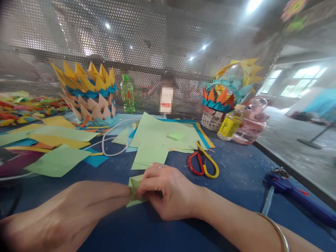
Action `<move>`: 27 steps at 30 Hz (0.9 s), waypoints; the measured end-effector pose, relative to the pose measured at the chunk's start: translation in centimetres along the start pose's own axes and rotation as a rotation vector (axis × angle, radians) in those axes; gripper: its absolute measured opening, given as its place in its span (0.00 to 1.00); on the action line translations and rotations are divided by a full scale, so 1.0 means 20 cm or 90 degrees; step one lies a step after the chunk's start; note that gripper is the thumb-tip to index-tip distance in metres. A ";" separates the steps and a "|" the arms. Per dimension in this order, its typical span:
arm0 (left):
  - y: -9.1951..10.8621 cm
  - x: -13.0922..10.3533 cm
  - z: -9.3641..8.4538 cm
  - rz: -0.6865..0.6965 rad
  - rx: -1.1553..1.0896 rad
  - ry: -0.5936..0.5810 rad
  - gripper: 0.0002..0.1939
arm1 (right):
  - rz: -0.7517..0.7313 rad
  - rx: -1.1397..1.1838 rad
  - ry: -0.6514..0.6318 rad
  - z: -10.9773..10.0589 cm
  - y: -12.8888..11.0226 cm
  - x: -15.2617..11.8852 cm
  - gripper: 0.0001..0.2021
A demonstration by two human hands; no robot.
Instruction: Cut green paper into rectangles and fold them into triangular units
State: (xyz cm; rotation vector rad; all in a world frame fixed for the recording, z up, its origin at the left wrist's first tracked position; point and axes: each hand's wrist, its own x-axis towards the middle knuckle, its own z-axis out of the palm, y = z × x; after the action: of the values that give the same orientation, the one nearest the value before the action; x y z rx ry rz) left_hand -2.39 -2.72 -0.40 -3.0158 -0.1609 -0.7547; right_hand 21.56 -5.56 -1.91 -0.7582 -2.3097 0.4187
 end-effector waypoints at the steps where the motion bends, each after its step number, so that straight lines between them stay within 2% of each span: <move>1: 0.00 0.00 0.00 0.002 0.000 0.001 0.23 | -0.005 0.001 0.003 0.00 0.00 0.00 0.13; 5: -0.03 -0.03 0.03 0.006 0.018 -0.013 0.26 | -0.018 -0.012 0.005 0.00 0.00 0.00 0.12; 10: -0.07 -0.09 0.07 -0.021 -0.075 -0.101 0.25 | -0.057 -0.050 -0.009 -0.01 0.00 0.00 0.13; 20: -0.11 -0.10 0.11 -0.020 -0.134 -0.121 0.24 | -0.064 -0.073 -0.027 -0.02 0.00 0.00 0.14; 27: -0.08 -0.09 0.09 -0.049 -0.155 -0.101 0.25 | -0.073 -0.066 -0.024 -0.02 -0.01 0.00 0.15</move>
State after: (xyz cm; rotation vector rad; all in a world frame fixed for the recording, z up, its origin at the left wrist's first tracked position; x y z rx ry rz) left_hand -3.21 -1.28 -2.82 -3.3193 -0.2045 -0.5768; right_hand 21.82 -5.76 -1.45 -0.6677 -2.4117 0.2648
